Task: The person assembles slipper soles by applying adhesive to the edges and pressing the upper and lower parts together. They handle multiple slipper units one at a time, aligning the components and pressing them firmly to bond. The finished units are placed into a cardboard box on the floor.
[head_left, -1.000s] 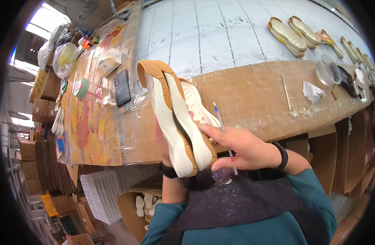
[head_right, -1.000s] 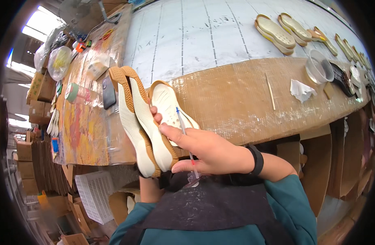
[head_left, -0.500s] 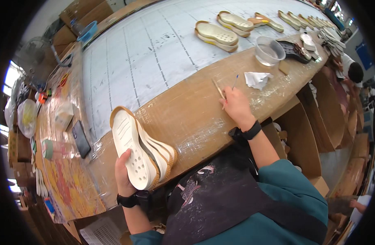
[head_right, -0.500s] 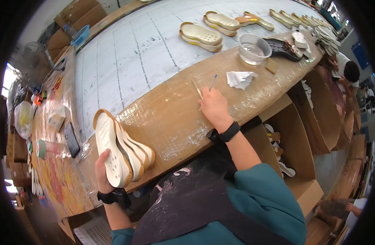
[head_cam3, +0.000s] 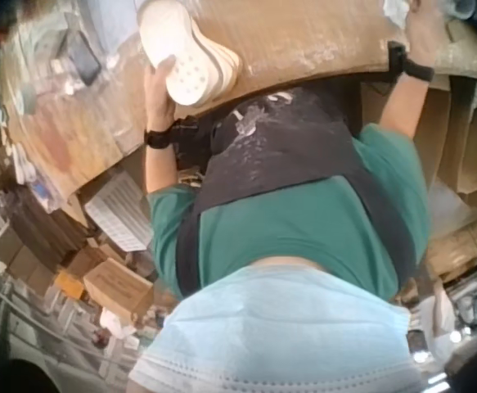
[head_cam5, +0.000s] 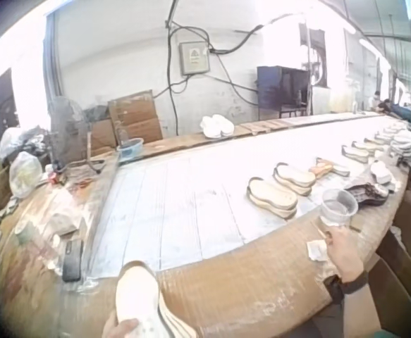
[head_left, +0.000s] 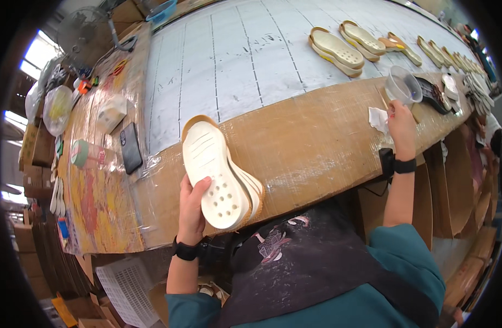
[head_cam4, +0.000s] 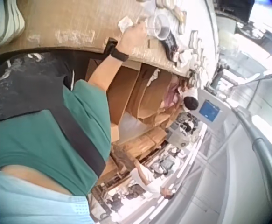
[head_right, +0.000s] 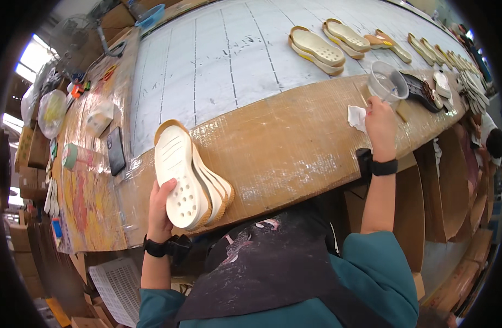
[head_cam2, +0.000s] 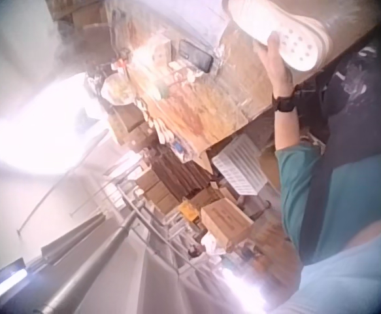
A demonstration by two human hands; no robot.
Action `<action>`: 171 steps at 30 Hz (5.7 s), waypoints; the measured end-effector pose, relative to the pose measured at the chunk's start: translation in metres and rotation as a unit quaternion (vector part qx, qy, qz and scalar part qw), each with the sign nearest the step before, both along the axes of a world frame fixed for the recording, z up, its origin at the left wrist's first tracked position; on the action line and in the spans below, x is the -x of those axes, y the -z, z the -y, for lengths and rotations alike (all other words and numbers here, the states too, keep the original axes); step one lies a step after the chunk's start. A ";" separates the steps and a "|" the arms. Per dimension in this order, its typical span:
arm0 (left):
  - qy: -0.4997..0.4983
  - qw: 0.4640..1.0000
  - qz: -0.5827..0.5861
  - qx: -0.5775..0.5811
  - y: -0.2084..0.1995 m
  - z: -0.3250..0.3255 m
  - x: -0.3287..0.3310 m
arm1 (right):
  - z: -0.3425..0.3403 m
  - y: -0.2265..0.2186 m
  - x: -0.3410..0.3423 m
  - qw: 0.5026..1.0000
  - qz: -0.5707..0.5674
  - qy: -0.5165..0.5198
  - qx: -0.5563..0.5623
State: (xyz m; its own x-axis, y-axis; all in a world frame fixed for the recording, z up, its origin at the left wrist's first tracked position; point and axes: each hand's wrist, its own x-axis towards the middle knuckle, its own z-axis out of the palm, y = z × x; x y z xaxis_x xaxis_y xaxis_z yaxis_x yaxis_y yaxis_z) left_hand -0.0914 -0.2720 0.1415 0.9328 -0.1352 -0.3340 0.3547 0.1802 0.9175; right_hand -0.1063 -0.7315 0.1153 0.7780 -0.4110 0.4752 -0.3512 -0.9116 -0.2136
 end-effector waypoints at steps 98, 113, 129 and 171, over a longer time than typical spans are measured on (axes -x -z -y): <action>-0.002 0.936 0.087 0.341 0.026 0.069 -0.017 | 0.047 -0.018 0.023 0.514 0.318 -0.162 -0.780; -0.012 0.939 0.074 0.337 0.027 0.088 -0.012 | 0.188 -0.036 -0.001 0.971 0.015 -0.044 -0.234; -0.053 0.940 0.056 0.331 0.027 0.089 0.015 | 0.230 -0.028 -0.047 0.966 -0.255 -0.044 -0.030; -0.037 0.906 -0.042 0.418 0.045 0.056 0.098 | -0.198 -0.097 0.071 0.717 0.213 -0.598 -0.288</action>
